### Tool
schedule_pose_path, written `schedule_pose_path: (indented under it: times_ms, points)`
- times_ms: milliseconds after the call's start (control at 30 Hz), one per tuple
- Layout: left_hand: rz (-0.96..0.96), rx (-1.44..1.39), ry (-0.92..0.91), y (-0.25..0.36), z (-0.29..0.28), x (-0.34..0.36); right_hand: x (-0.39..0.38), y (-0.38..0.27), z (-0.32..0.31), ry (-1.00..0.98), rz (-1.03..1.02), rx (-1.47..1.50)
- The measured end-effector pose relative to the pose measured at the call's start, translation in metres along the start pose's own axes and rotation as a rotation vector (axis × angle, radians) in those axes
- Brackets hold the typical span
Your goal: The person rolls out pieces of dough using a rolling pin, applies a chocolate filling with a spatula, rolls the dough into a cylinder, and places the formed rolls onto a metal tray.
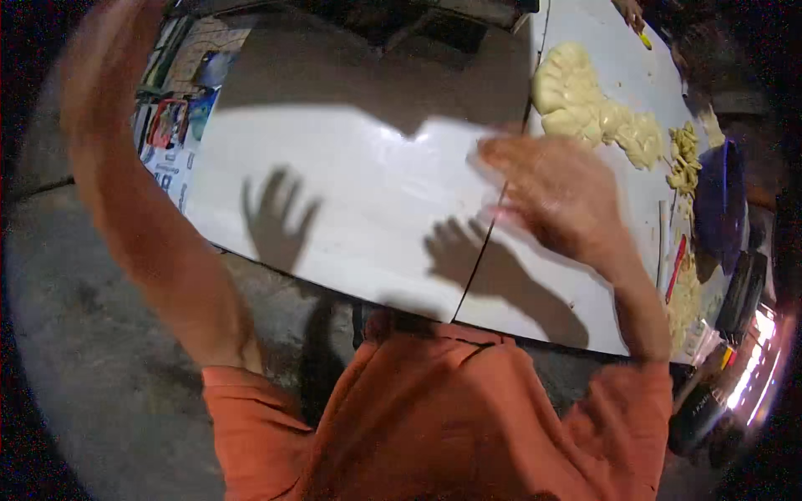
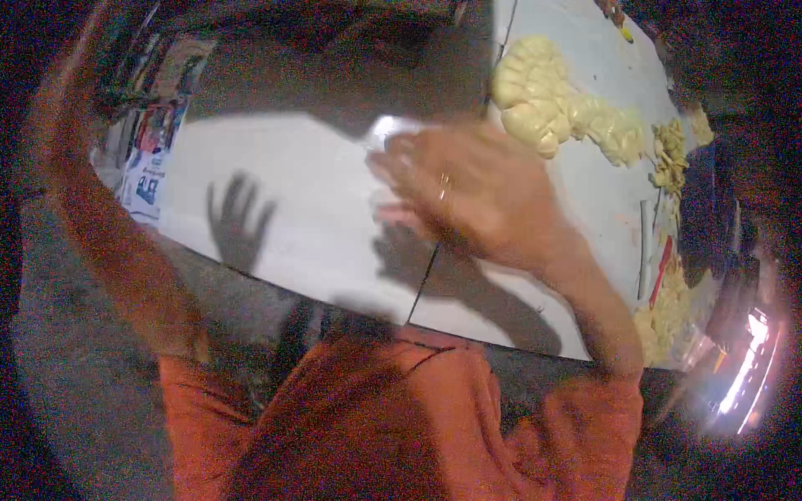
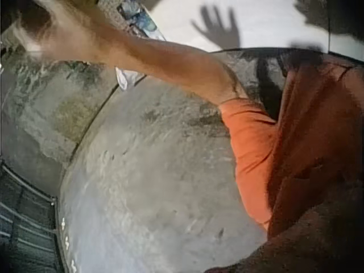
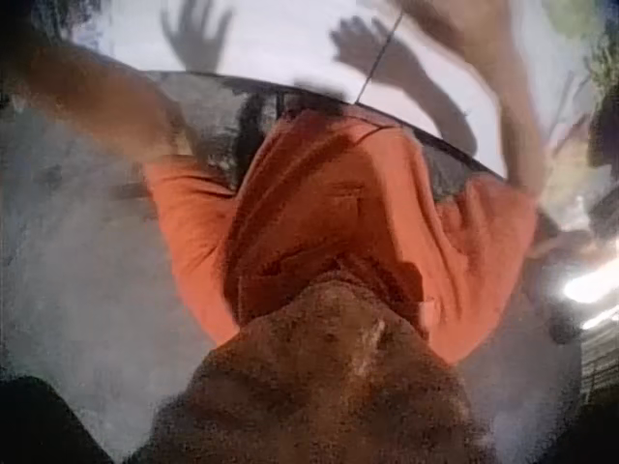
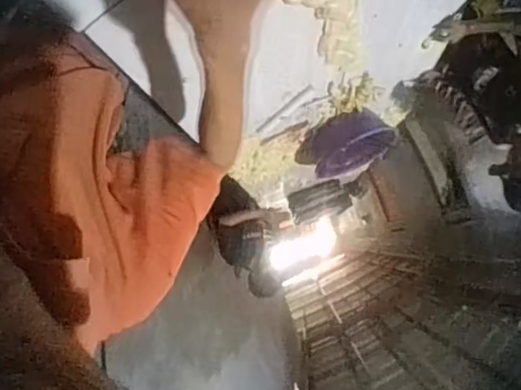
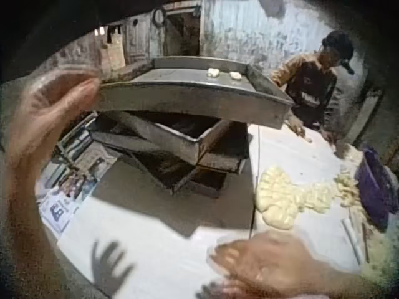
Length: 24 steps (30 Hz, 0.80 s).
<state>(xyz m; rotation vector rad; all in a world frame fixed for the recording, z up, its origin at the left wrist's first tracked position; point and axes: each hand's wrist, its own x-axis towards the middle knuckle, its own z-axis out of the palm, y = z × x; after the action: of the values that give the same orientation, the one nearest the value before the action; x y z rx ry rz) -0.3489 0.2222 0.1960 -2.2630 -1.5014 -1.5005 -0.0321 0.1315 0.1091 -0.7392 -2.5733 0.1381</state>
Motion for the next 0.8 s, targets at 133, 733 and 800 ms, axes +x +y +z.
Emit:
schedule_pose_path:
  times_ms: [133,733,800]
  points:
    - [-0.391,-0.101,-0.1,0.01,-0.023,-0.086,-0.103,-0.075,0.072,-0.465,0.116,0.163]
    - [-0.903,0.027,-0.173,0.126,0.001,-0.33,-0.402,-0.072,0.019,-0.129,1.304,-0.322]
    - [-0.867,0.074,-0.115,0.151,0.033,-0.328,-0.348,-0.089,0.035,-0.233,1.083,-0.139]
